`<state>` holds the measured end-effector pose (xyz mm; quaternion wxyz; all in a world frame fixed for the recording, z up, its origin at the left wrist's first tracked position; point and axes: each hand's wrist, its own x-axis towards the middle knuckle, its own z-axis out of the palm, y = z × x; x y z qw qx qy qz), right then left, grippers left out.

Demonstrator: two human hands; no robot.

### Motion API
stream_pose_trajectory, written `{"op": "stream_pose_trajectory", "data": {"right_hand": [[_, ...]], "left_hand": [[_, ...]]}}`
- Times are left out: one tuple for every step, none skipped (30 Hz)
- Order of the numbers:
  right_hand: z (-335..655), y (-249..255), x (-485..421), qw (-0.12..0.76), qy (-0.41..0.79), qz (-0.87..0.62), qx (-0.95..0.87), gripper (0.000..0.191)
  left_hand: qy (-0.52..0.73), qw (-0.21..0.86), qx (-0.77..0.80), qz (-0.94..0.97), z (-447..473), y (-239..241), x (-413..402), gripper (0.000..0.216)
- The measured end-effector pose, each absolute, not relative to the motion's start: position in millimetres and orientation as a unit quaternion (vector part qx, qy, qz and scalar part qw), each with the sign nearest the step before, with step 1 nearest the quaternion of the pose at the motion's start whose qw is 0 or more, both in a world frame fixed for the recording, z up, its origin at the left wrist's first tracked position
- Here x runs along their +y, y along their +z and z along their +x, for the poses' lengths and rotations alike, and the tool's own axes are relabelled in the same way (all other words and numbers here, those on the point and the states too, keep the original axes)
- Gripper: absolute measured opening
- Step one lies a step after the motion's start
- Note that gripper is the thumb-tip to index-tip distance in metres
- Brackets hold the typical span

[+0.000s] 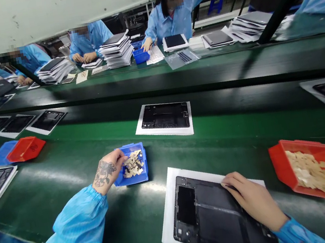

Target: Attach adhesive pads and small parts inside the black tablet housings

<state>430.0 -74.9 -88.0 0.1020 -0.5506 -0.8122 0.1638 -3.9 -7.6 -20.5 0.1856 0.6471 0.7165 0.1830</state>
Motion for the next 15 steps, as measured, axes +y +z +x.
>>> {"op": "stream_pose_trajectory", "data": {"right_hand": [[430.1,-88.0,-75.0,0.099,0.164,-0.550,-0.813,0.024],[430.2,-88.0,-75.0,0.096,0.165,-0.550,-0.813,0.024],[430.3,-88.0,-75.0,0.094,0.166,-0.549,-0.814,0.024],[430.3,-88.0,-75.0,0.092,0.169,-0.548,-0.814,0.025],[430.4,-88.1,-74.9,0.090,0.172,-0.547,-0.814,0.025],[430.5,-88.2,-74.8,0.089,0.174,-0.547,-0.814,0.024],[430.7,-88.4,-74.7,0.088,0.176,-0.548,-0.813,0.024],[430.8,-88.6,-74.6,0.087,0.178,-0.548,-0.813,0.023],[431.0,-88.8,-74.6,0.086,0.178,-0.549,-0.812,0.023],[431.2,-88.9,-74.6,0.085,0.178,-0.550,-0.812,0.023],[431.3,-89.0,-74.7,0.085,0.178,-0.550,-0.812,0.023],[431.3,-88.9,-74.8,0.084,0.178,-0.549,-0.812,0.022],[431.2,-88.7,-75.0,0.084,0.178,-0.549,-0.813,0.022],[431.0,-88.2,-75.2,0.084,0.177,-0.549,-0.813,0.021],[430.7,-87.4,-75.5,0.084,0.177,-0.548,-0.813,0.021]], "left_hand": [[0.202,0.205,0.714,0.639,-5.2,-21.8,-7.2,0.016],[0.219,0.225,0.709,0.632,-6.6,-23.5,-7.0,0.015],[0.234,0.244,0.703,0.625,-8.0,-25.7,-6.9,0.016],[0.244,0.260,0.699,0.620,-9.3,-28.1,-6.9,0.018],[0.253,0.273,0.696,0.614,-10.4,-30.6,-7.1,0.021],[0.260,0.286,0.694,0.608,-11.4,-32.8,-7.3,0.024],[0.265,0.296,0.692,0.602,-12.1,-34.5,-7.6,0.025],[0.265,0.299,0.694,0.599,-12.5,-35.5,-8.0,0.026],[0.259,0.292,0.698,0.600,-12.4,-35.7,-8.4,0.026],[0.250,0.281,0.703,0.603,-11.9,-34.9,-9.0,0.025],[0.237,0.265,0.708,0.610,-11.0,-33.3,-9.6,0.025],[0.220,0.243,0.712,0.622,-9.7,-31.2,-10.3,0.024],[0.201,0.215,0.711,0.638,-8.2,-28.8,-11.1,0.023],[0.178,0.185,0.708,0.658,-6.7,-26.5,-12.0,0.021],[0.152,0.157,0.701,0.679,-5.4,-24.7,-12.9,0.021]]}}
